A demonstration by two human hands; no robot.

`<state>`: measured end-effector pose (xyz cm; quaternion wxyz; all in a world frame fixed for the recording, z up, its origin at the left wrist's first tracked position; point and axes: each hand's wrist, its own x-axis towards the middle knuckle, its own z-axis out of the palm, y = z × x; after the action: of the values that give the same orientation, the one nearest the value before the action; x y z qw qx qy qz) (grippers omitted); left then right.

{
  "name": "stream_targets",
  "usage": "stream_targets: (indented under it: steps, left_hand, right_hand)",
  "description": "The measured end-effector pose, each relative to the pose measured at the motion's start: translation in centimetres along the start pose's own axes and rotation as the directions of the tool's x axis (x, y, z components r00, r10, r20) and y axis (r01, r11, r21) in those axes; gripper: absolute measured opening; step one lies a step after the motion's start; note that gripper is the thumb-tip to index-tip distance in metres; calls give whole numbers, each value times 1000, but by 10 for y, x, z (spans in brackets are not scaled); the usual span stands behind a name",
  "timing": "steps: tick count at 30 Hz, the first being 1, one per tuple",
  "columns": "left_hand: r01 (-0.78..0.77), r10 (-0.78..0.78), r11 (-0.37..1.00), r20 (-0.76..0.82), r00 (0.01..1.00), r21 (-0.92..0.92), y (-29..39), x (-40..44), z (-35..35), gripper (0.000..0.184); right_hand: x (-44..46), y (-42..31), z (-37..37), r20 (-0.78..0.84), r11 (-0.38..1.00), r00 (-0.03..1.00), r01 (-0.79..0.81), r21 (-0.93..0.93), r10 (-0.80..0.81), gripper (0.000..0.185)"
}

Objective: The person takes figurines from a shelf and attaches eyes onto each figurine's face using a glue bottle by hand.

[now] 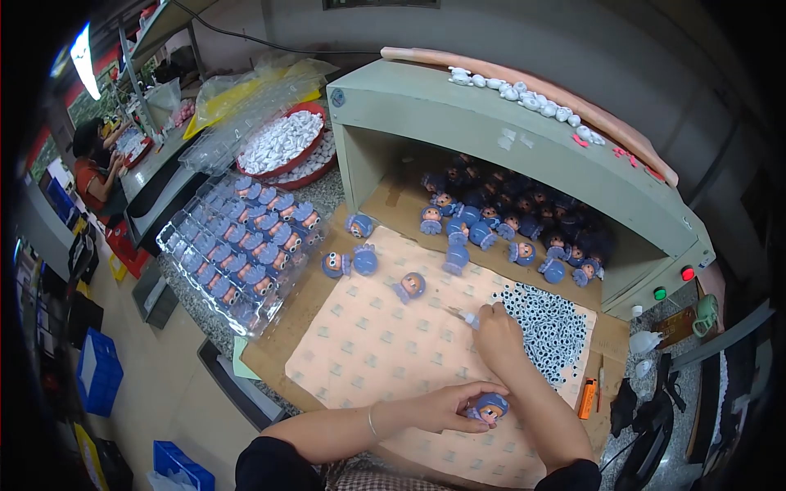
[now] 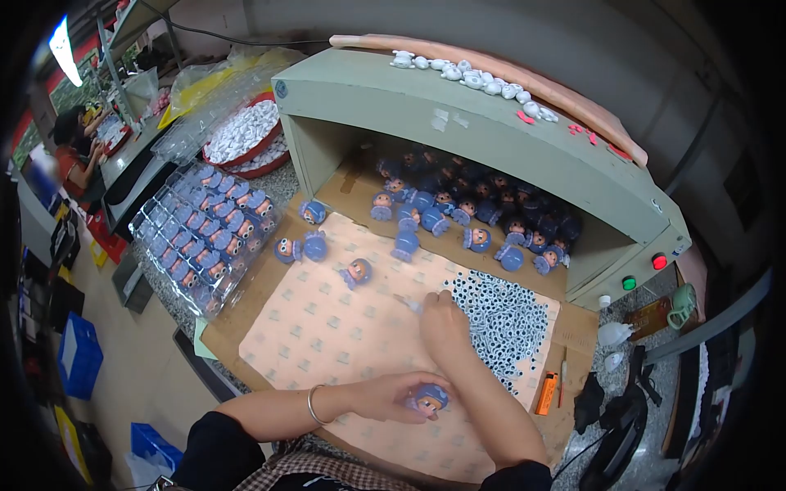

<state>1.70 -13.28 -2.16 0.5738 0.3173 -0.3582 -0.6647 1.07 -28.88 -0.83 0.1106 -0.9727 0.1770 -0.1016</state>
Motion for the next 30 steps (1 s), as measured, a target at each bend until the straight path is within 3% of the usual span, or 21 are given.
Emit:
stream_targets:
  steps: [2, 3, 5, 8, 11, 12, 18, 26, 30]
  left_hand:
    - [-32, 32, 999, -7, 999, 23, -2, 0, -1, 56]
    - [-33, 33, 999, -24, 999, 20, 0, 0, -1, 56]
    - [-28, 28, 1000, -57, 998, 6, 5, -2, 1, 55]
    - [-159, 160, 987, -134, 978, 18, 3, 0, 2, 58]
    - [-82, 85, 996, -265, 960, 21, 10, 1, 1, 59]
    - [-107, 139, 986, -282, 949, 126, 5, 3, -3, 59]
    - [-72, 156, 973, -389, 908, 220, 9, 4, 0, 60]
    - [-48, 149, 966, -399, 905, 253, 9, 3, 3, 61]
    - [-73, 175, 963, -397, 901, 259, 6, 3, 3, 61]
  right_hand:
    - [-1, 12, -9, -129, 996, 990, 59, 66, -50, 18]
    - [-5, 15, -22, -71, 940, 994, -53, 337, 82, 17]
    - [-20, 15, -65, 144, 586, 951, -284, 759, 274, 16]
    - [-63, 15, -106, 165, 289, 903, -293, 911, 397, 17]
    - [-108, 10, -85, 183, 172, 893, -273, 946, 412, 15]
    - [-115, 8, -76, 205, 156, 877, -298, 942, 434, 14]
    - [-123, 4, -60, 307, -3, 841, -341, 940, 445, 8]
    - [-123, 8, -56, 388, -88, 857, -382, 920, 338, 9]
    - [-122, 6, -55, 497, -260, 808, -430, 865, 316, 11]
